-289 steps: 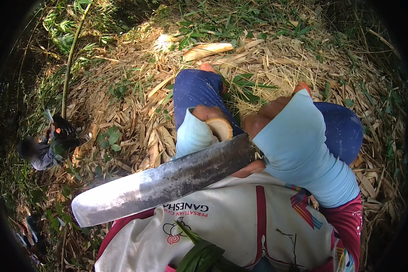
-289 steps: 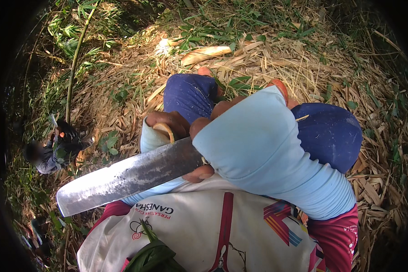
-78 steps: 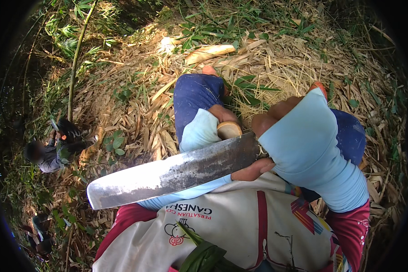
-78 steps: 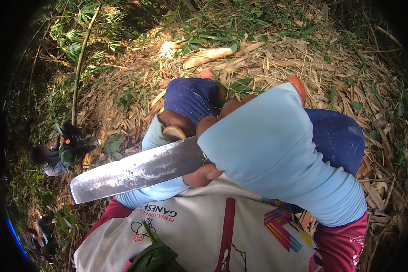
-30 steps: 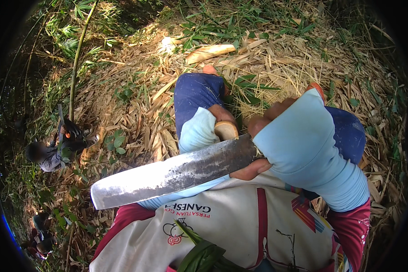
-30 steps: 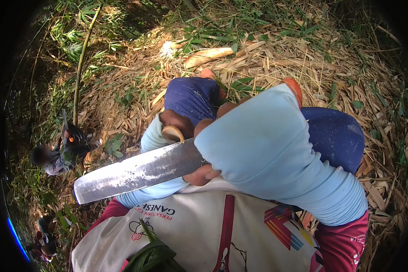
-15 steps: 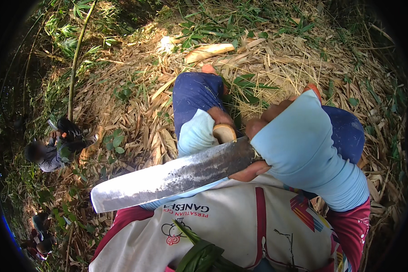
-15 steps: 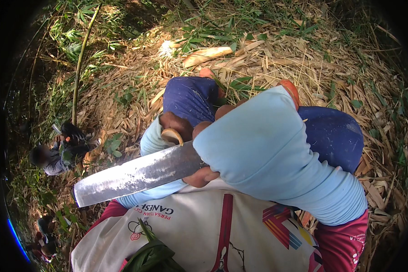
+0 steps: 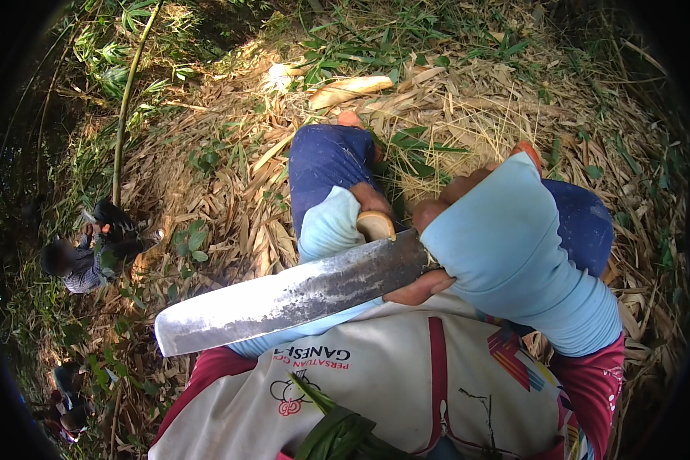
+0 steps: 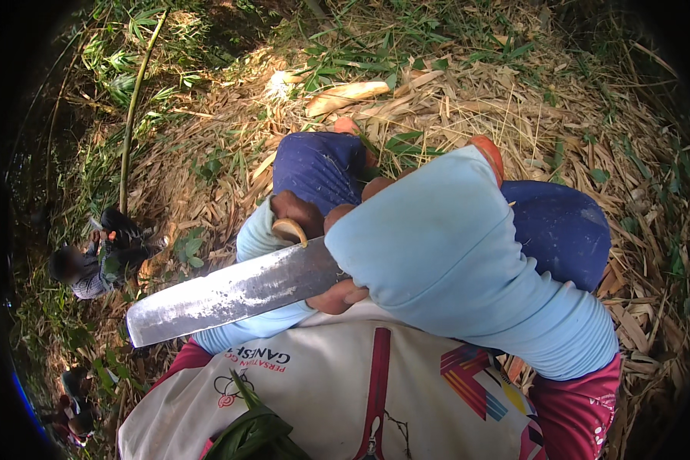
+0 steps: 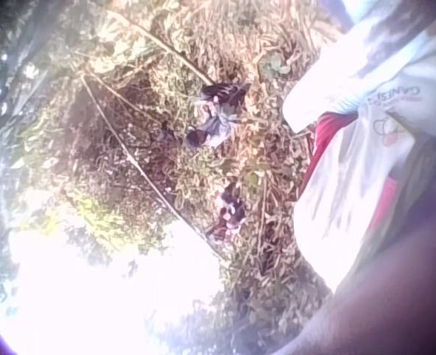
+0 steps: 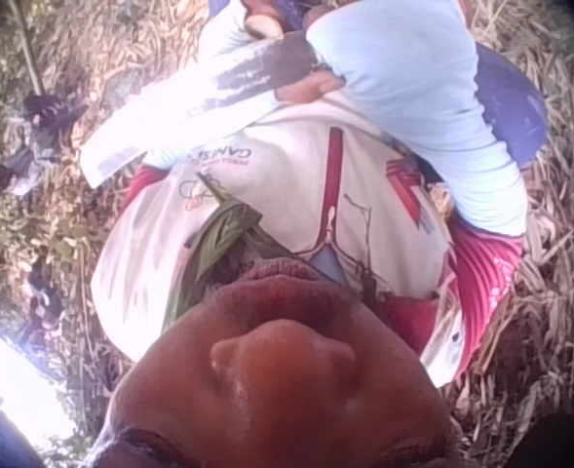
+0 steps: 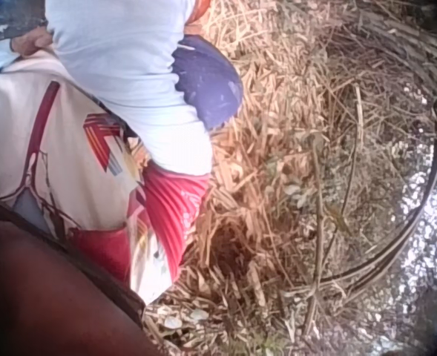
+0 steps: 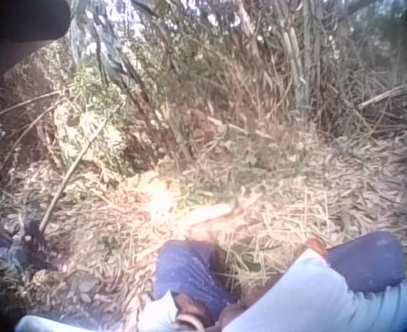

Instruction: The person sits on the ground in a bamboo grove and uses a large knife to peel the outer layers off a bamboo shoot. They hold the shoot with one hand and scrape the blade along its length to remove the fibrous outer skin, revealing the lighter inner layers.

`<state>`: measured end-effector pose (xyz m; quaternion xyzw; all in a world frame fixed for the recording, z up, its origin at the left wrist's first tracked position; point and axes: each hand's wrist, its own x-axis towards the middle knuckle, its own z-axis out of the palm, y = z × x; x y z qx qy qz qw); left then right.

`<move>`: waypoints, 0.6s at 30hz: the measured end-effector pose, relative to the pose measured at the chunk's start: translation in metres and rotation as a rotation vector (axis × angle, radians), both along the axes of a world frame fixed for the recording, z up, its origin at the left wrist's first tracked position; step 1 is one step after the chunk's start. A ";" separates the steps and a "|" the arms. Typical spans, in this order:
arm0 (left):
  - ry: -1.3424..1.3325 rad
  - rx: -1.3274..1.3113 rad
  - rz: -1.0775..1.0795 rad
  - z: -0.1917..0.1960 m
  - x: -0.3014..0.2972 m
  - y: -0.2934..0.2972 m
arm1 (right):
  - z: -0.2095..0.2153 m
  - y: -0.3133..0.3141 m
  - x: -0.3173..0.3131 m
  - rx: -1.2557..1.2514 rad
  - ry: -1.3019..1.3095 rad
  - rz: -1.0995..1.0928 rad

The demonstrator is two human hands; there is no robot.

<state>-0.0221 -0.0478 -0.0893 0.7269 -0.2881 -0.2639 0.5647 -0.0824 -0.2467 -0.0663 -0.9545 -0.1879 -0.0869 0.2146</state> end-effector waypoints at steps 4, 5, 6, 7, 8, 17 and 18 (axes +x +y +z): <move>-0.006 0.010 0.010 0.002 -0.003 -0.001 | 0.006 -0.002 -0.001 -0.039 0.042 0.009; -0.012 0.012 0.014 0.002 -0.004 -0.002 | 0.006 -0.001 -0.001 -0.039 0.044 0.009; -0.010 0.008 0.010 0.002 -0.006 -0.003 | 0.005 -0.001 -0.001 -0.041 0.047 0.007; -0.020 0.019 0.020 0.002 -0.006 -0.003 | -0.002 -0.001 -0.002 -0.003 -0.042 -0.003; -0.022 0.023 0.021 0.003 -0.008 -0.004 | -0.014 -0.001 -0.003 0.035 -0.131 -0.012; -0.004 0.046 0.003 0.008 -0.013 -0.001 | 0.001 -0.008 -0.002 0.042 -0.055 0.017; -0.005 0.045 0.002 0.009 -0.012 -0.001 | 0.001 -0.009 -0.003 0.041 -0.069 0.024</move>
